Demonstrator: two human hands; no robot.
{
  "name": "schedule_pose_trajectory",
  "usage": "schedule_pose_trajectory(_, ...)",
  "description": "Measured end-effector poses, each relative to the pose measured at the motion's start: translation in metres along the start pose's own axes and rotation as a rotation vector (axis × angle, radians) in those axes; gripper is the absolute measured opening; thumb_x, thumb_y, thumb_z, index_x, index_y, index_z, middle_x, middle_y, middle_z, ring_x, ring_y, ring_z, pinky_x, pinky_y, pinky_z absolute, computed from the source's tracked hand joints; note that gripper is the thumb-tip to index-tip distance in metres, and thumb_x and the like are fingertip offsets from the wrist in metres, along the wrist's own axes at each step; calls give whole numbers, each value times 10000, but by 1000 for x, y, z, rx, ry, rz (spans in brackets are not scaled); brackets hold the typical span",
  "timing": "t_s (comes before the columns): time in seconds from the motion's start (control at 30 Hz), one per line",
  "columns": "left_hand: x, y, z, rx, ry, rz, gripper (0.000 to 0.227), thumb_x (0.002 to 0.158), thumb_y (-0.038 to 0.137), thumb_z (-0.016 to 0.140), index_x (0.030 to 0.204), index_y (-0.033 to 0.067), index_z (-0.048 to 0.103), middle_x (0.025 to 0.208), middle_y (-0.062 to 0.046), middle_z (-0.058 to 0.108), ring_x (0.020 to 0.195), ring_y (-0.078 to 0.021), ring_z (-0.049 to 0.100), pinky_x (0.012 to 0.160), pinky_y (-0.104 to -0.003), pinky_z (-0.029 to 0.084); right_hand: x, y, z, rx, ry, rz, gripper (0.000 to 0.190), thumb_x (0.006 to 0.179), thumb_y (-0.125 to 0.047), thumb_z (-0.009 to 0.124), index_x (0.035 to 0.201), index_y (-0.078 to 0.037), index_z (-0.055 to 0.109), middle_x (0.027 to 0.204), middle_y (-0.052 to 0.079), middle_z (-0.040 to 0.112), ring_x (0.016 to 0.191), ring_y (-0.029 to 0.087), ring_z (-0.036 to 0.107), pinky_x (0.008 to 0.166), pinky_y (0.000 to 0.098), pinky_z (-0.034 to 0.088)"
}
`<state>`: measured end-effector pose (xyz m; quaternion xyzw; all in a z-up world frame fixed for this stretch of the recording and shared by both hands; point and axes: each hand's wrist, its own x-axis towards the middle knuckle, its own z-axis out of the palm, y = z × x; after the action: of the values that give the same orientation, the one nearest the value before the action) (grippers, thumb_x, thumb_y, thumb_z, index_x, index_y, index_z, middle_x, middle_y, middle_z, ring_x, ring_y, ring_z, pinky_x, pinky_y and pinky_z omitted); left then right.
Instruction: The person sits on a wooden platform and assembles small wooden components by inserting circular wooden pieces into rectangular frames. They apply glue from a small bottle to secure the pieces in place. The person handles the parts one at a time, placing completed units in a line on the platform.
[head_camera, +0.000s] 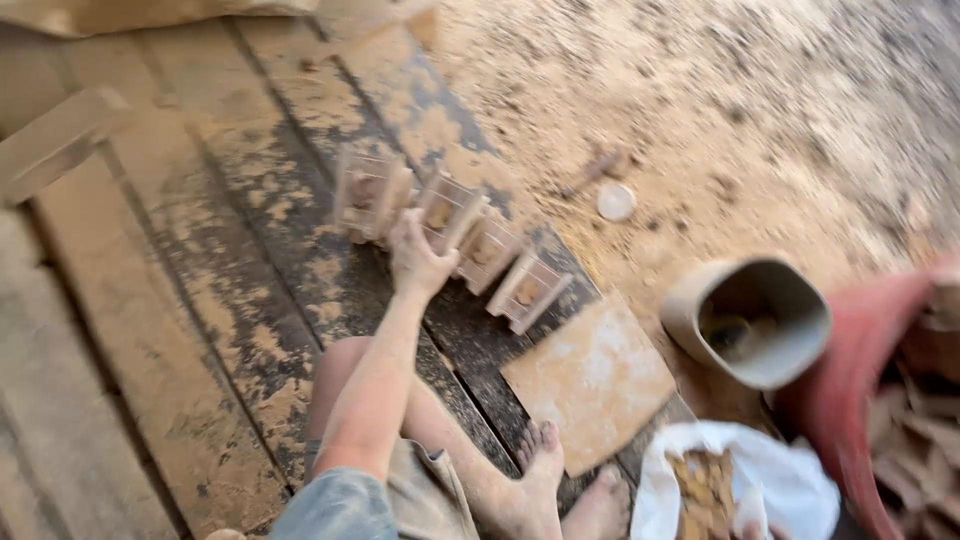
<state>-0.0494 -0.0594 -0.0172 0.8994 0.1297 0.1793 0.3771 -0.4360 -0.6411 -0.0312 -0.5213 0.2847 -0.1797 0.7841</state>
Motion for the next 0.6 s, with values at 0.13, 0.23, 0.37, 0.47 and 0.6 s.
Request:
schedule_pose_trajectory(0.13,-2,9,-14,56,107,376,791,622,317,847,1246,-21,497,1178,-215,531,1064,-437,558,956,-540,443,-49,-35,50,11,317,-55,365,931,-5,695,1243,-149,572,997,62,558,895,207,611,757,465,572)
schedule_pose_trajectory(0.23,-14,18,-18,59,80,338,874,706,313,893,1364,-62,456,1376,-352,479,1344,-525,394,1132,-587,290,-82,-29,33,45,425,-49,511,866,86,681,1314,-129,557,1026,113,620,975,205,606,732,463,562)
schedule_pose_trajectory(0.37,-55,30,20,8,44,480,729,723,205,867,1330,-37,545,1420,-367,437,1346,-518,406,1128,-589,282,-156,51,-40,-335,473,-21,441,800,37,810,1201,-32,639,1143,138,701,1062,231,667,953,391,540)
schedule_pose_trajectory(0.47,-119,124,44,-195,-84,689,637,684,202,870,1253,1,665,1264,-320,574,1217,-505,538,1067,-531,376,-201,96,-46,-338,501,40,481,746,66,861,1167,-48,658,1120,154,690,1089,285,661,986,459,529)
schedule_pose_trajectory(0.6,-242,169,124,-227,-533,960,377,732,260,773,1092,154,752,1037,-114,739,1002,-352,692,932,-433,494,-207,107,-32,-770,465,406,474,742,-250,948,1176,-323,771,1065,78,794,937,247,758,892,367,585)
